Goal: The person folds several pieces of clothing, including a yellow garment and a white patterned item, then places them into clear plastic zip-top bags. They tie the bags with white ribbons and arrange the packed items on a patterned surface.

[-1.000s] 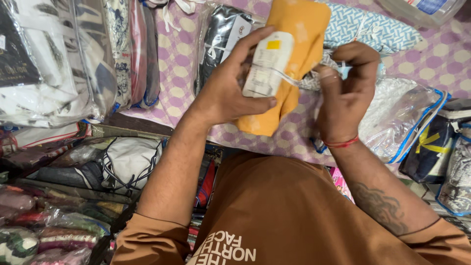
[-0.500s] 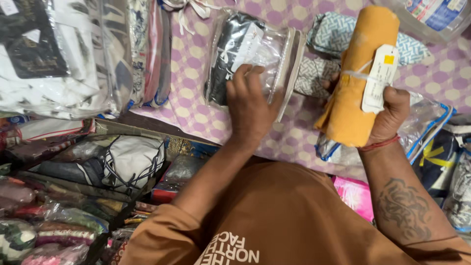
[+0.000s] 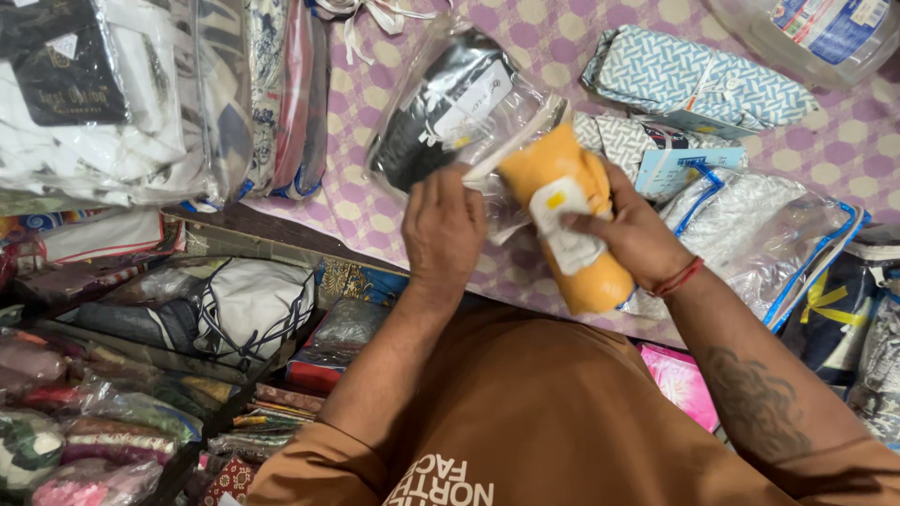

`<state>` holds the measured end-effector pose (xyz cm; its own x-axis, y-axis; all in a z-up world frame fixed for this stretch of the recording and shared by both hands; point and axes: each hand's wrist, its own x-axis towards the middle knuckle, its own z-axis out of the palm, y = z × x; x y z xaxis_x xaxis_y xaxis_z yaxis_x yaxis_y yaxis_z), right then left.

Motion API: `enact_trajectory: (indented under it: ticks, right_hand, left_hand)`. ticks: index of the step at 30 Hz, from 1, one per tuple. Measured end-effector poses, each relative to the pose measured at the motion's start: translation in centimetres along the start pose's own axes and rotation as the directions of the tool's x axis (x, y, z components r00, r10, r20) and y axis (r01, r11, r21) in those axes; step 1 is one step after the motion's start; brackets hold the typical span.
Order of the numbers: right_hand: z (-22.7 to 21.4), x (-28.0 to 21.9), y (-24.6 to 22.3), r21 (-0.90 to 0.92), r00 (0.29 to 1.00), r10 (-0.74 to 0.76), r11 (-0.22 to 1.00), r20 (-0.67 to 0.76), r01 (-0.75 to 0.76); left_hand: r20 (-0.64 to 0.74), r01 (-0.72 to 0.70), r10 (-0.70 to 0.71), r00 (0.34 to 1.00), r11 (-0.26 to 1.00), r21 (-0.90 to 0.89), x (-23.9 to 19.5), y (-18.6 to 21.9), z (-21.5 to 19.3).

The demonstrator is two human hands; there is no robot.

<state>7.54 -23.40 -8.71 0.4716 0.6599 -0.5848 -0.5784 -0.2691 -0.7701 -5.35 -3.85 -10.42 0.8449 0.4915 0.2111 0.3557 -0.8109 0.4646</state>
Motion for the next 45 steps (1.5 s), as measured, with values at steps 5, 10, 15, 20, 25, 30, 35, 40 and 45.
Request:
enact_trajectory:
  ticks: [5,10,15,20,25,30,35,40,45]
  right_hand:
    - [2.5,-0.4,-2.8,-0.647,0.982,0.182,0.743,-0.05,-0.171]
    - [4.2,0.7,-2.8,-0.828,0.986,-0.132,0.56,-0.104,-0.012]
    - [5.5,1.5,0.9,-0.588,0.849,-0.512,0.73,-0.132,0.349]
    - [7.7,6.7,3.6,0.412,0.915,-0.183,0.849,-0.359,0.331]
    - [8.3,10.6,2.9,0.733,0.94,0.147,0.667,-0.307,0.135]
    - [8.9,12.0,1.0,0.617,0.988,0.008,0.782,-0.154,0.09]
    - [9.0,14.5,-1.0,0.281,0.982,0.134,0.955,-0.136,-0.092]
    - [8.7,17.3,1.9,0.018,0.96,0.089,0.996,-0.266,-0.087]
    - [10.3,22.0,4.1,-0.031,0.896,-0.347,0.935,-0.276,0.353]
  left_hand:
    - [-0.1,-0.033,0.017,0.995,0.986,-0.162,0.5,0.4,-1.8]
    - [-0.256,-0.073,0.083,0.963,0.996,0.052,4.3,-0.7,-2.5]
    - [0.029,0.103,-0.101,0.995,0.988,-0.116,8.6,-4.7,-0.2]
    - [0.103,0.171,-0.154,0.983,0.969,-0.18,9.1,-7.3,1.5]
    - [0.088,0.123,-0.098,0.991,0.925,-0.36,9.4,-8.8,0.6]
    - [0.279,0.263,-0.129,0.952,0.811,-0.523,10.4,-10.5,0.3]
    - [0.4,0.307,-0.111,0.91,0.829,-0.468,11.2,-11.8,-0.2]
    - [0.419,0.209,-0.013,0.908,0.88,-0.426,11.2,-11.7,-0.1]
    - [0.284,-0.146,0.154,0.946,0.988,-0.049,10.3,-10.1,0.4]
